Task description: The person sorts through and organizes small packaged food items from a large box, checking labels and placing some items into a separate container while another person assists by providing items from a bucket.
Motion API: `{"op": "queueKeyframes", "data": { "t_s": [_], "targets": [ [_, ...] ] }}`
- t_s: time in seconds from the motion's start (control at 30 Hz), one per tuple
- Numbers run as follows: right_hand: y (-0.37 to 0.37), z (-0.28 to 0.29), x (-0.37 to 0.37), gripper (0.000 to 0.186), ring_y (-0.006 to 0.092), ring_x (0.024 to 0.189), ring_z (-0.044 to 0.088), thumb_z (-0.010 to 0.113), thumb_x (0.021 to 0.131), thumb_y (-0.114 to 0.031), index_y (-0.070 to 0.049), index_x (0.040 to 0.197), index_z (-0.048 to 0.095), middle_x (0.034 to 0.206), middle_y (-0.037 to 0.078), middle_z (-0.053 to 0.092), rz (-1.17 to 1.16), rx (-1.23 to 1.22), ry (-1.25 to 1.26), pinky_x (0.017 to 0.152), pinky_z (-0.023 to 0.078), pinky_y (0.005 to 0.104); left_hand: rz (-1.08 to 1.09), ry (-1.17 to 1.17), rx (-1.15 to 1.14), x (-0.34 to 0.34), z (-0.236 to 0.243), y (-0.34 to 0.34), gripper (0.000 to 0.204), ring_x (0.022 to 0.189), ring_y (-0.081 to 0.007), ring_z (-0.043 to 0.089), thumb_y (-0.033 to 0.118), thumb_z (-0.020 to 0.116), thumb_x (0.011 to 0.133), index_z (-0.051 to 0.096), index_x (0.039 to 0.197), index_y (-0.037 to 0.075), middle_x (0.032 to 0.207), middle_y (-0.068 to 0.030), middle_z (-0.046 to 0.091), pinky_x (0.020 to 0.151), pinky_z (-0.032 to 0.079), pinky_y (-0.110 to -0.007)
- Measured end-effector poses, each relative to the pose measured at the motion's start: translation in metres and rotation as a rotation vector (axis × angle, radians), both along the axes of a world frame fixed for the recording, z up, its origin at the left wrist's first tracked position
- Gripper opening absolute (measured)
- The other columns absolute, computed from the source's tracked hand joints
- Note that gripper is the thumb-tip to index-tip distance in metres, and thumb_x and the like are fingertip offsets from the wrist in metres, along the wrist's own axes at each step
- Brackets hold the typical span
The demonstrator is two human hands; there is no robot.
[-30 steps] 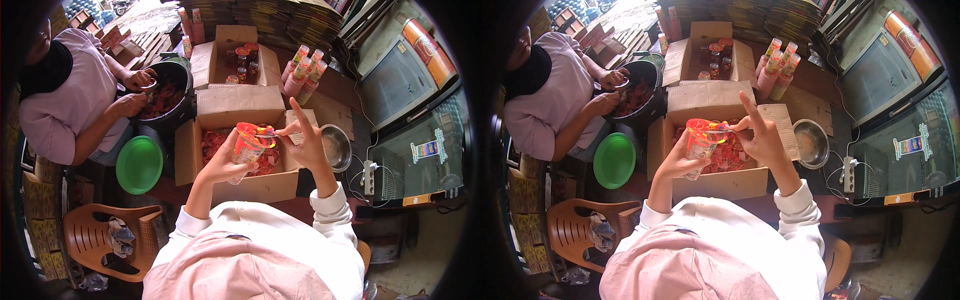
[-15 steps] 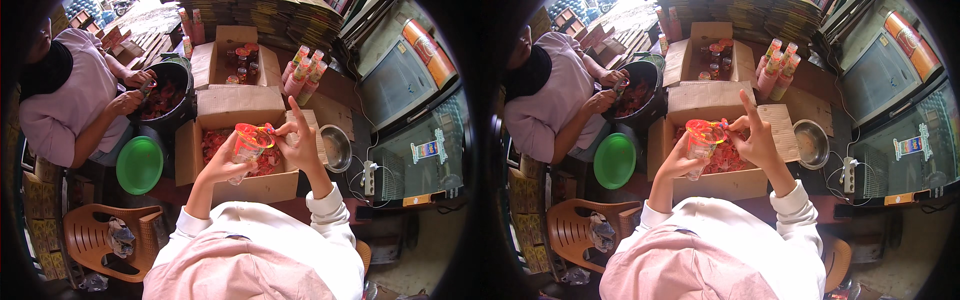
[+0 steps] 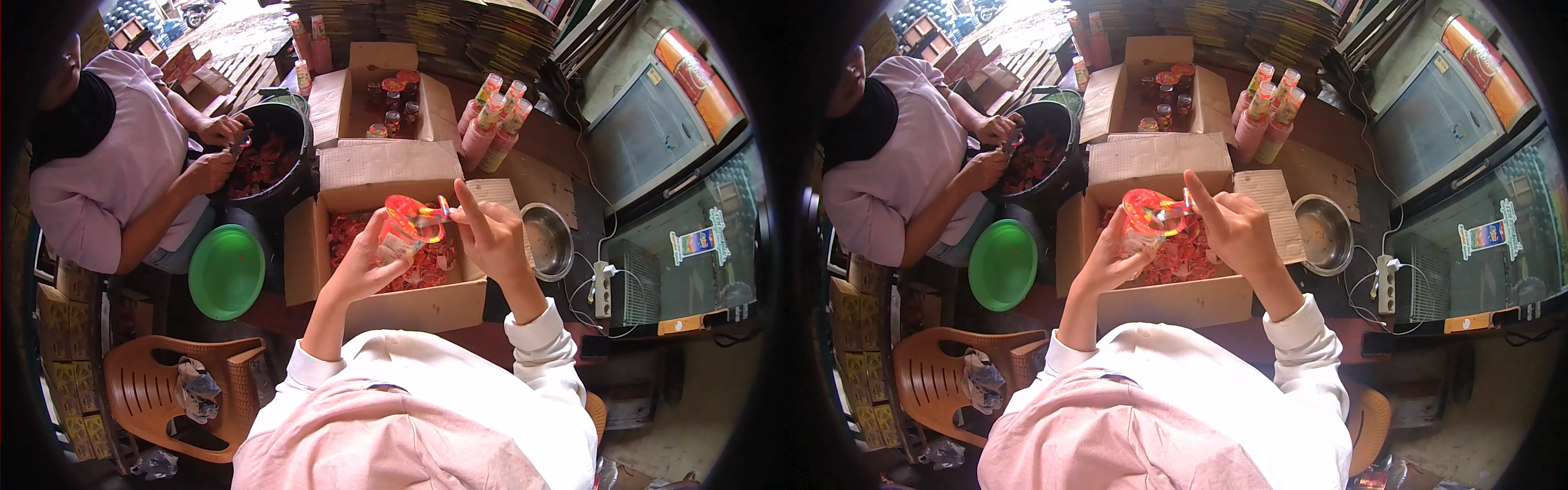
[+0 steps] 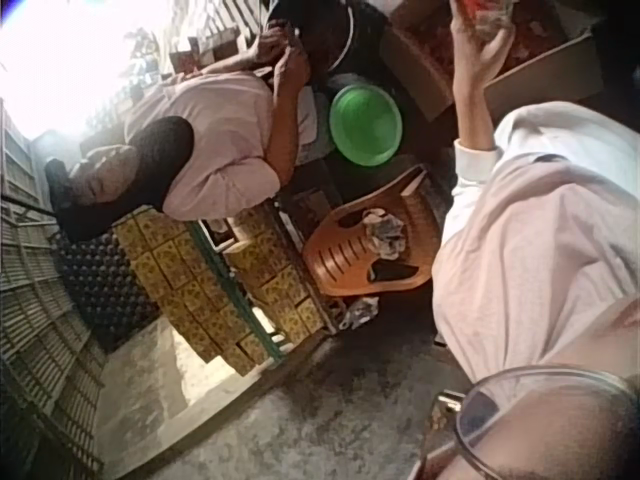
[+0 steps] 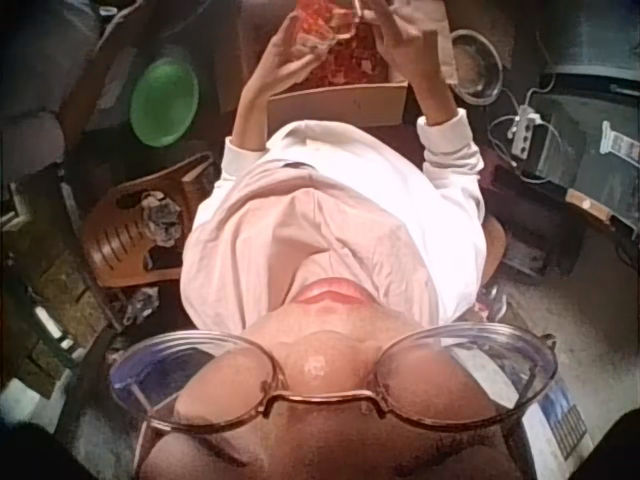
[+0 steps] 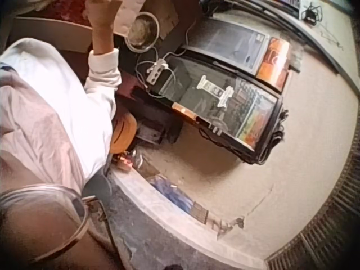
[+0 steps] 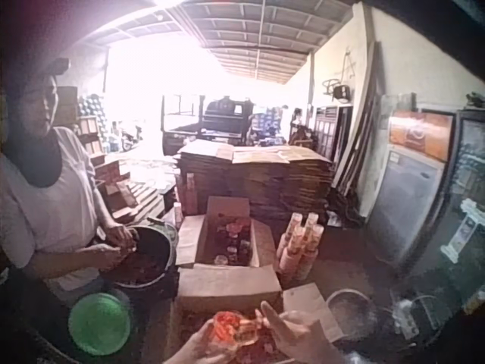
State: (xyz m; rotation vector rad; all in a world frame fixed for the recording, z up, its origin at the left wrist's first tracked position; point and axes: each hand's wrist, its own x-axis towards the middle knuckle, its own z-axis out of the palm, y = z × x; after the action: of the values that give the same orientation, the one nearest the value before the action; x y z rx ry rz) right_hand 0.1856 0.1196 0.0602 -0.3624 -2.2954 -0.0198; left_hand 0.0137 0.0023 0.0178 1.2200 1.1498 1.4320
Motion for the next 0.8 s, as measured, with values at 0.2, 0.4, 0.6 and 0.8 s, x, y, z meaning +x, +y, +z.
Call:
{"op": "queueKeyframes", "data": {
  "t_s": [0.2,0.4,0.6,0.8],
  "targets": [
    [0.004,-0.010,-0.005,0.068,0.0178,0.060,0.059,0.062,0.065,0.001,-0.006,0.129,0.043,0.062,0.005,0.057,0.037,0.032,0.025,0.056,0.049,0.0308,-0.071,-0.054,-0.035,0.001,0.000,0.002,0.052,0.079,-0.0076,0.052,0.001,0.055,0.072,0.036,0.121,0.005,0.095,-0.0049,0.056,0.067,0.044,-0.023],
    [0.006,-0.013,-0.010,0.066,0.0192,0.061,0.059,0.064,0.066,0.003,-0.002,0.128,0.043,0.066,0.006,0.059,0.114,0.015,0.071,0.057,0.050,0.0305,-0.104,-0.173,-0.058,0.001,-0.014,0.001,0.059,0.087,-0.0095,0.054,0.001,0.055,0.073,0.033,0.127,0.005,0.102,-0.0055,0.055,0.072,0.046,-0.025],
    [0.006,-0.017,-0.011,0.064,0.0202,0.060,0.060,0.064,0.068,0.004,-0.001,0.128,0.043,0.066,0.006,0.059,0.160,-0.017,0.116,0.056,0.050,0.0307,-0.189,-0.245,-0.041,0.000,-0.018,0.004,0.071,0.108,-0.0133,0.047,0.005,0.058,0.073,0.025,0.136,0.004,0.121,-0.0066,0.046,0.090,0.041,-0.029],
    [0.007,-0.021,-0.010,0.063,0.0206,0.061,0.060,0.063,0.068,0.005,-0.001,0.127,0.043,0.066,0.007,0.060,0.178,-0.053,0.128,0.056,0.050,0.0309,-0.193,-0.305,-0.134,0.001,-0.020,0.002,0.070,0.108,-0.0133,0.046,0.006,0.056,0.071,0.028,0.135,0.005,0.120,-0.0061,0.047,0.094,0.037,-0.032]
  ]
}}
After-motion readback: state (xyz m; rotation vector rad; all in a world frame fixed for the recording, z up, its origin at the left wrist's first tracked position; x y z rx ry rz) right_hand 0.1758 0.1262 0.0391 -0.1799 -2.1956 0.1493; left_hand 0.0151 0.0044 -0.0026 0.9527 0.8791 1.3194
